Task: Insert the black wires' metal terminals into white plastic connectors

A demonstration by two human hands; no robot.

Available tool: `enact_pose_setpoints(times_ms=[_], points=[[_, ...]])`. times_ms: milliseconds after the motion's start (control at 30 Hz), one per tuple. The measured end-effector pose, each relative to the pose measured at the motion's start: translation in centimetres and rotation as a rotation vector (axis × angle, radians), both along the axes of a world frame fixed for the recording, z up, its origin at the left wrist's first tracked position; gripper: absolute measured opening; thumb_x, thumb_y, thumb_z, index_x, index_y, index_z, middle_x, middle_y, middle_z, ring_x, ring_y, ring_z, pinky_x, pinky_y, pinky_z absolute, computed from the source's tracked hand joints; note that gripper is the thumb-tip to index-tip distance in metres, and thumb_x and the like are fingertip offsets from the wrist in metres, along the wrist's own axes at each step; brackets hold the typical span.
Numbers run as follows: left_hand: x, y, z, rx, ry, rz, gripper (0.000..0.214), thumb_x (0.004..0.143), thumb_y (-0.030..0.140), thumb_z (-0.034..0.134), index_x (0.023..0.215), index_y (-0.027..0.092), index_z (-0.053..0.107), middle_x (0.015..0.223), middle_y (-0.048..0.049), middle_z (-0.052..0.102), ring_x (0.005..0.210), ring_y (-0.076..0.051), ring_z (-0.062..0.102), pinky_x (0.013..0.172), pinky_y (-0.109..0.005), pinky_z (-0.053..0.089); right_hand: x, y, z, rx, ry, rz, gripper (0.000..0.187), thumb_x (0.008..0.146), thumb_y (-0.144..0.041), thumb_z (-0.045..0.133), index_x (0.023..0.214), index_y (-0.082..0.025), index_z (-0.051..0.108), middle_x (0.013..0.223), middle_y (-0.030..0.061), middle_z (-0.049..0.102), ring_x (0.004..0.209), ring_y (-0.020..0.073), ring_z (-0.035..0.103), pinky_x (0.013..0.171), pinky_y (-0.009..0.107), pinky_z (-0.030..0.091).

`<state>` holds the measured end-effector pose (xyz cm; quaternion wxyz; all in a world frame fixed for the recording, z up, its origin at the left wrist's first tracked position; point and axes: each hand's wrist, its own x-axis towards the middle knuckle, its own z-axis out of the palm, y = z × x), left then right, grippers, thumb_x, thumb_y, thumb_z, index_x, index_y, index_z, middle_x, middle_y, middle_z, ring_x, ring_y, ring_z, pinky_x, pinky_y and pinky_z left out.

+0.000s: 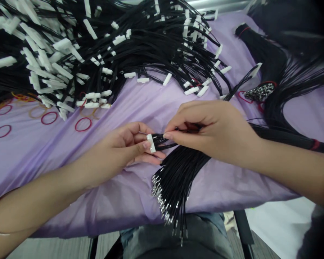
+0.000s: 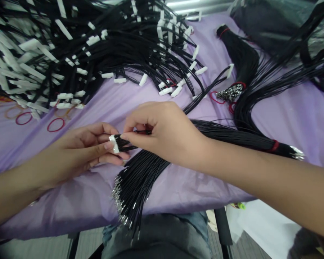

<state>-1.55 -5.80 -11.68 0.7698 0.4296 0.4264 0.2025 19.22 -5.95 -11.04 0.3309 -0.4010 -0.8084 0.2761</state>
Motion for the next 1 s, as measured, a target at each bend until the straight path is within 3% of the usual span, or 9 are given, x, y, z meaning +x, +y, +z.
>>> enact_pose_setpoints(times_ms=[167,433,800,1000], points=[[0.3,0.1,0.0,-0.010,-0.021,0.016,0.010,0.089,0.003,0.053,0.088,0.013,0.052,0.081,-0.0026,0.071,0.079,-0.013,0.072,0.073,-0.018,0.059,-0.4,0.1,-0.8,0.100,-0.079,0.005,0.008,0.076,-0.008,0.066,0.069,-0.011,0.066,0.059,-0.0049,0.046,0.054,0.0042,0.039,0.054,0.020,0.034],[-0.1,0.1,0.0,-0.025,-0.004,-0.006,0.010,0.089,0.009,0.058,0.091,0.015,0.051,0.084,-0.0031,0.073,0.082,-0.012,0.071,0.073,-0.015,0.058,-0.4,-0.2,-0.9,0.199,-0.128,0.000,0.008,0.075,-0.008,0.066,0.068,-0.013,0.065,0.060,-0.0047,0.048,0.056,0.0048,0.043,0.052,0.020,0.033],[-0.2,0.1,-0.2,-0.011,-0.039,-0.040,0.010,0.089,0.013,0.060,0.091,0.015,0.050,0.082,-0.0017,0.069,0.080,-0.012,0.070,0.075,-0.020,0.058,-1.1,-0.6,-1.7,0.136,-0.025,-0.031,0.009,0.082,-0.011,0.064,0.073,-0.011,0.067,0.064,-0.0026,0.054,0.060,0.0061,0.049,0.054,0.018,0.036],[0.3,-0.1,0.1,0.004,-0.045,-0.052,0.009,0.089,0.010,0.054,0.089,0.014,0.047,0.080,-0.0037,0.066,0.076,-0.012,0.068,0.072,-0.020,0.057,-1.0,-0.8,-1.9,0.197,-0.160,0.020,0.017,0.089,-0.016,0.055,0.077,-0.010,0.065,0.072,0.0027,0.059,0.068,0.0125,0.055,0.062,0.025,0.044]])
